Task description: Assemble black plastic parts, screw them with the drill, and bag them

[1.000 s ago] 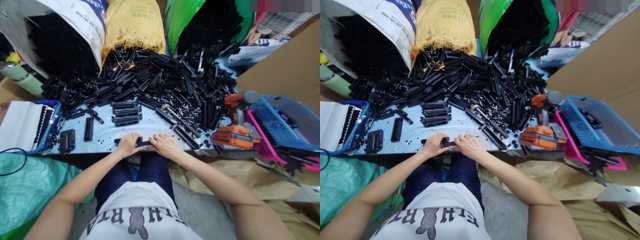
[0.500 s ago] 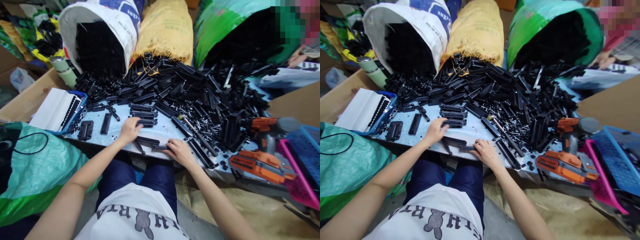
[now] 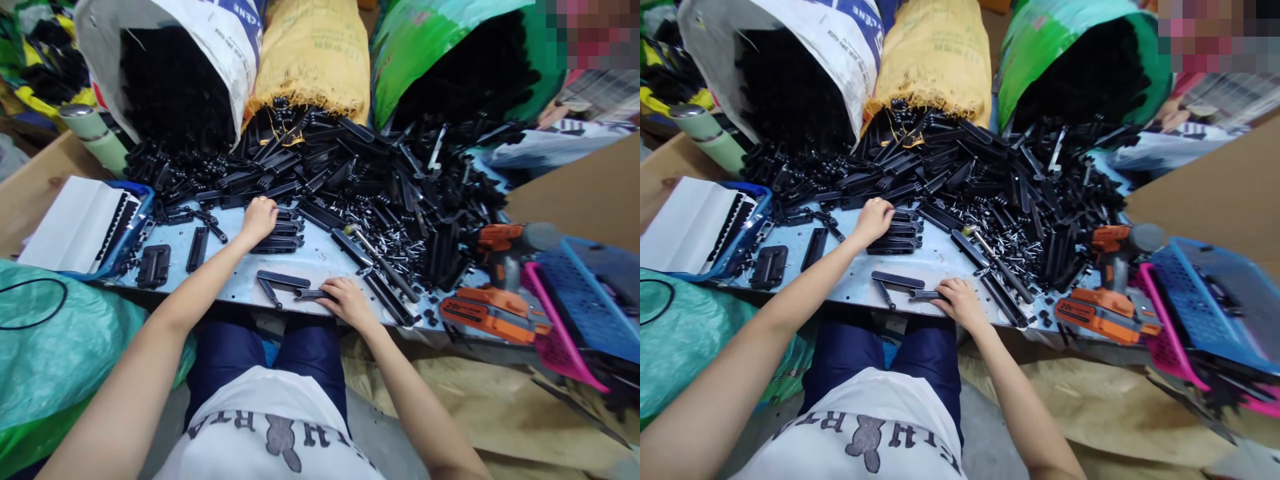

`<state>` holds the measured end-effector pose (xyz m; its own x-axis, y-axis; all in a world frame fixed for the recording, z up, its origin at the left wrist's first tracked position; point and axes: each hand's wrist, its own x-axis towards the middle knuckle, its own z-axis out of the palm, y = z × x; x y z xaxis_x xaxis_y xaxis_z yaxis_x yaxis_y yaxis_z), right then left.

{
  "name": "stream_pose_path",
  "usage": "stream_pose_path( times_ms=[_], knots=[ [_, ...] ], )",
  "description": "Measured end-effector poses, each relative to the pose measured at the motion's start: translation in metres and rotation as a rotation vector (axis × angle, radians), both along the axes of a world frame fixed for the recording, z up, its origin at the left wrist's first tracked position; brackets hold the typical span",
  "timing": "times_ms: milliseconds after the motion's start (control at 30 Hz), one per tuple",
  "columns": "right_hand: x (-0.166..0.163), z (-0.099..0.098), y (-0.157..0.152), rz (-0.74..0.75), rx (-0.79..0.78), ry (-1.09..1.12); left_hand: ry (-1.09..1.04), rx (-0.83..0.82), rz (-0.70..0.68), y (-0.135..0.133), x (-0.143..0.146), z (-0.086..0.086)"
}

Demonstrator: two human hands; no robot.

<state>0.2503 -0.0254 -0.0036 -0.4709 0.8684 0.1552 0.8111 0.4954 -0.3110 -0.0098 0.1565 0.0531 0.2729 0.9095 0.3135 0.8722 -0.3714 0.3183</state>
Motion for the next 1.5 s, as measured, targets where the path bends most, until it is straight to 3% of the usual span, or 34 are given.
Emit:
stream_pose_path(
  times_ms=[167, 300, 400, 567, 733, 833, 900, 1000, 1133, 1233, 1333, 1500],
  knots=[
    [-0.007, -0.001, -0.007, -0.106, -0.015, 0.055, 0.084, -0.104, -0.109, 0.014, 0.096, 0.008],
    [-0.01, -0.004, -0.012, -0.179, -0.012, 0.116, 0.101, -0.017, -0.317, 0.012, 0.158, 0.012],
    [-0.009, -0.005, -0.012, -0.192, -0.011, 0.149, 0.127, -0.042, -0.35, 0.008, 0.196, 0.013],
    [-0.01, -0.006, -0.011, -0.183, -0.024, 0.166, 0.248, -0.062, -0.458, 0.007, 0.232, 0.006],
    [-0.01, 0.004, -0.016, -0.165, -0.016, 0.202, 0.275, -0.034, -0.493, 0.009, 0.242, 0.005],
    [0.015, 0.017, -0.008, -0.232, 0.085, 0.297, 0.227, 0.022, -0.488, 0.004, 0.224, 0.015],
    [0.046, 0.026, 0.008, -0.464, 0.229, 0.298, 0.094, 0.075, -0.45, -0.007, 0.195, 0.022],
    [0.092, 0.03, 0.041, -0.77, 0.345, 0.168, -0.174, 0.116, -0.348, -0.035, 0.125, 0.025],
    [0.122, 0.026, 0.077, -0.781, 0.264, -0.071, -0.411, 0.05, -0.111, -0.087, 0.02, 0.005],
    [0.119, 0.028, 0.086, -0.789, 0.215, -0.169, -0.542, -0.035, 0.04, -0.124, -0.03, -0.02],
    [0.105, 0.037, 0.083, -0.824, 0.274, -0.125, -0.519, 0.016, 0.075, -0.146, -0.046, -0.039],
    [0.074, 0.055, 0.069, -0.692, 0.36, -0.011, -0.317, 0.142, 0.006, -0.153, -0.042, -0.048]
  ],
)
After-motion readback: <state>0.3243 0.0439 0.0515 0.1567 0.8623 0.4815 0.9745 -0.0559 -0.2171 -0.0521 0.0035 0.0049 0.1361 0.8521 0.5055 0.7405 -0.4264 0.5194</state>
